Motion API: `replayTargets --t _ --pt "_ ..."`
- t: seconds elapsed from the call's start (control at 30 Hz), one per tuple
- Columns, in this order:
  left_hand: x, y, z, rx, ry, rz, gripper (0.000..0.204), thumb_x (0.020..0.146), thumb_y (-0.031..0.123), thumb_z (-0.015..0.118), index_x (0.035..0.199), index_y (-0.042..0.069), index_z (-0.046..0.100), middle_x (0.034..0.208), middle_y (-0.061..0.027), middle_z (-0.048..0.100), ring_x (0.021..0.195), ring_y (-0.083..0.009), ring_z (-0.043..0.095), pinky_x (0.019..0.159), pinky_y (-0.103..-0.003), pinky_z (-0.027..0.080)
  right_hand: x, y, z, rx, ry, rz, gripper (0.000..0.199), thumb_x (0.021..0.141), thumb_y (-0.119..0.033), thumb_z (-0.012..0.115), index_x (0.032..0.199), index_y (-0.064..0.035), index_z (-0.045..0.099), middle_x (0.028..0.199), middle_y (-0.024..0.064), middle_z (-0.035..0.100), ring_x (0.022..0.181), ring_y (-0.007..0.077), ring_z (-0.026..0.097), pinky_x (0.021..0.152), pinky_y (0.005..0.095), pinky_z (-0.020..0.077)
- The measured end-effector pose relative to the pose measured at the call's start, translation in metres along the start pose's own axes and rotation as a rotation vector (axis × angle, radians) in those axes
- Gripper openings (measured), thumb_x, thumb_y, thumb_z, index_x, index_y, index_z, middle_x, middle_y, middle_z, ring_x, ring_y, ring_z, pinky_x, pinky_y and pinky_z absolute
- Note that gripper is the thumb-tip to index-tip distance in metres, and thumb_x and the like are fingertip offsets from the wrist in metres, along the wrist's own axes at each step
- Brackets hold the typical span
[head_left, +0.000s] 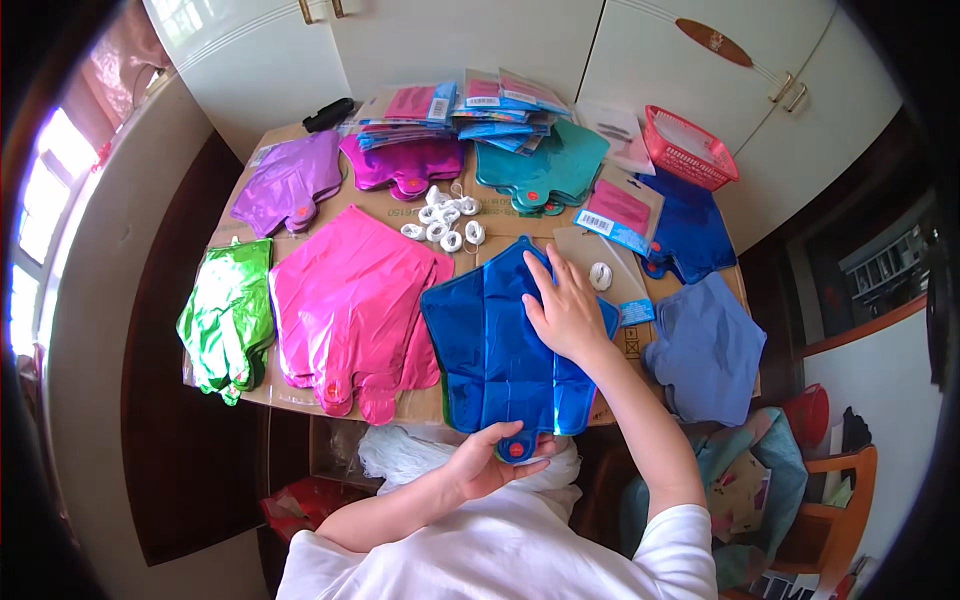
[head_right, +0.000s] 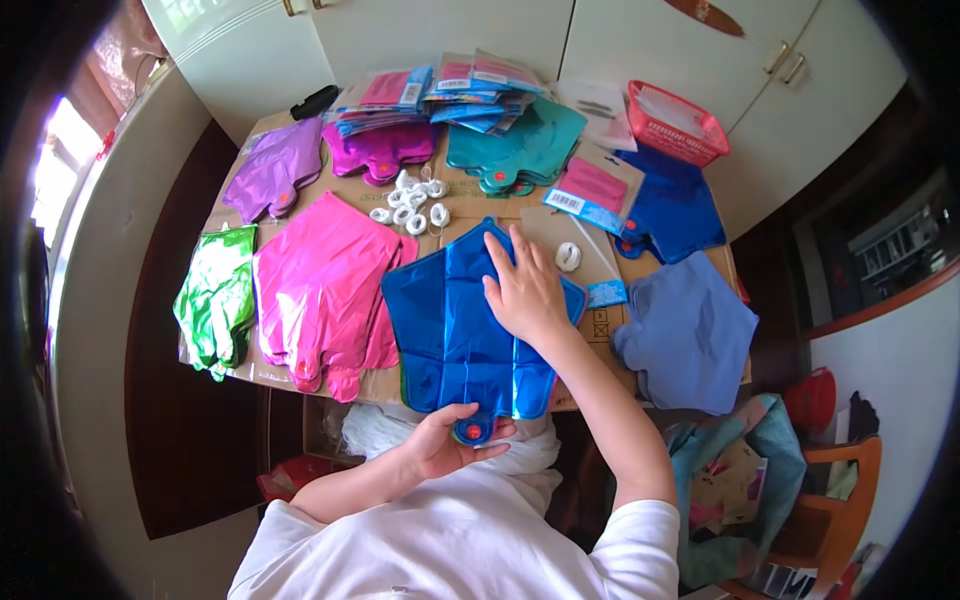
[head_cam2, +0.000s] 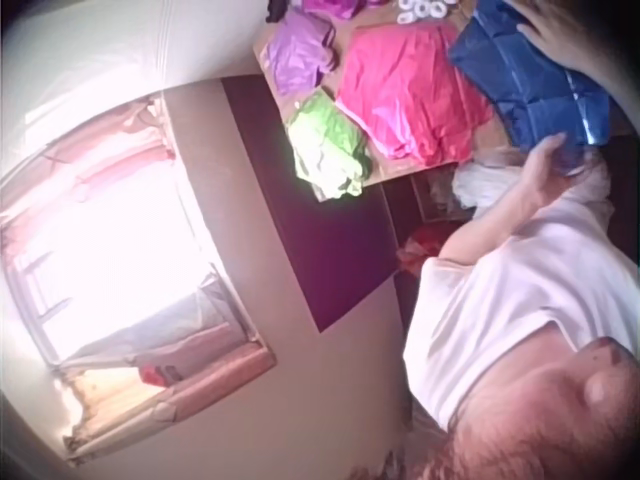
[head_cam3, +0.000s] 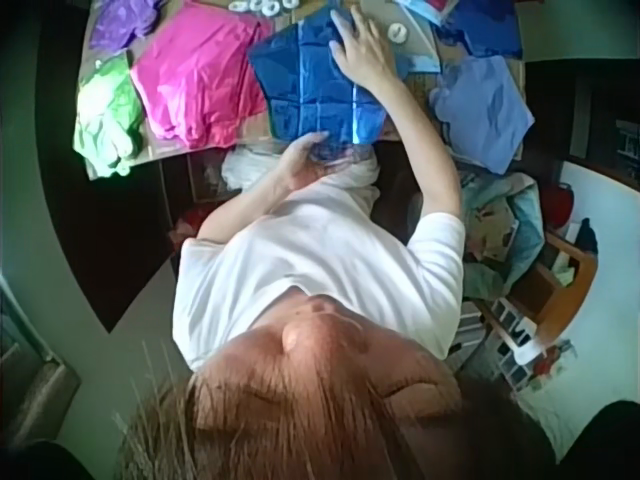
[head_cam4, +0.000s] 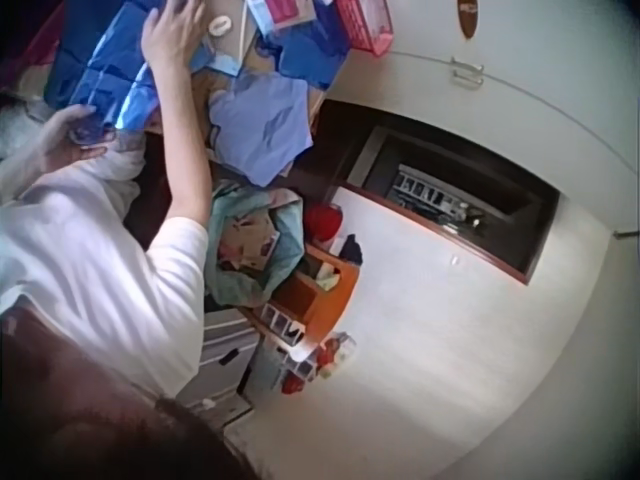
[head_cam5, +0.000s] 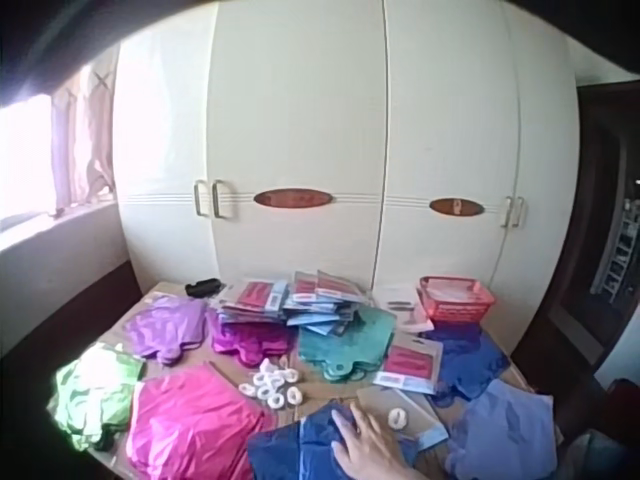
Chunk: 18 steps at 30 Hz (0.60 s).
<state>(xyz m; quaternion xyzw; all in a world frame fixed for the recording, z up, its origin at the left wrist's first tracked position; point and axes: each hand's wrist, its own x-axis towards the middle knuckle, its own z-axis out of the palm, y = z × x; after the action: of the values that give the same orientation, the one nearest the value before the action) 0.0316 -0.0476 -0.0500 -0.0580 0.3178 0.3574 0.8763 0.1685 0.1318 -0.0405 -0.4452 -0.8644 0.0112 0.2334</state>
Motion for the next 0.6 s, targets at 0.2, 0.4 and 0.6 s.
replayTargets --t 0.2,0.4,0.6 --pt "-0.004 -0.006 -0.015 -0.143 -0.067 -0.115 0.036 0.093 0.017 0.051 0.12 -0.006 0.049 0.108 -0.0176 0.062 0.101 -0.0262 0.062 0.088 -0.038 0.053 -0.009 -0.01 -0.012 0.129 -0.034 0.021 0.054 0.084 -0.022 0.059 0.133 -0.0048 0.043 0.132 0.0255 0.044 0.114 0.0398 0.047 0.097 0.0472 0.0394" --pt "-0.002 -0.014 -0.022 -0.019 0.012 -0.073 0.027 0.095 0.014 0.046 0.11 -0.008 0.051 0.101 -0.016 0.061 0.084 -0.0212 0.059 0.078 -0.035 0.051 -0.013 -0.013 -0.013 0.173 -0.07 0.024 0.049 0.085 -0.019 0.06 0.13 -0.0061 0.046 0.136 0.0238 0.039 0.122 0.0395 0.041 0.102 0.0471 0.0361" --pt "0.0 -0.014 -0.016 -0.052 -0.042 -0.038 0.021 0.098 0.021 0.047 0.097 0.002 0.056 0.086 -0.0078 0.06 0.071 -0.0143 0.054 0.065 -0.028 0.047 -0.012 -0.035 -0.015 -0.035 -0.048 -0.119 0.045 0.083 -0.021 0.06 0.125 -0.0071 0.052 0.139 0.02 0.04 0.129 0.0365 0.036 0.107 0.0543 0.0268"
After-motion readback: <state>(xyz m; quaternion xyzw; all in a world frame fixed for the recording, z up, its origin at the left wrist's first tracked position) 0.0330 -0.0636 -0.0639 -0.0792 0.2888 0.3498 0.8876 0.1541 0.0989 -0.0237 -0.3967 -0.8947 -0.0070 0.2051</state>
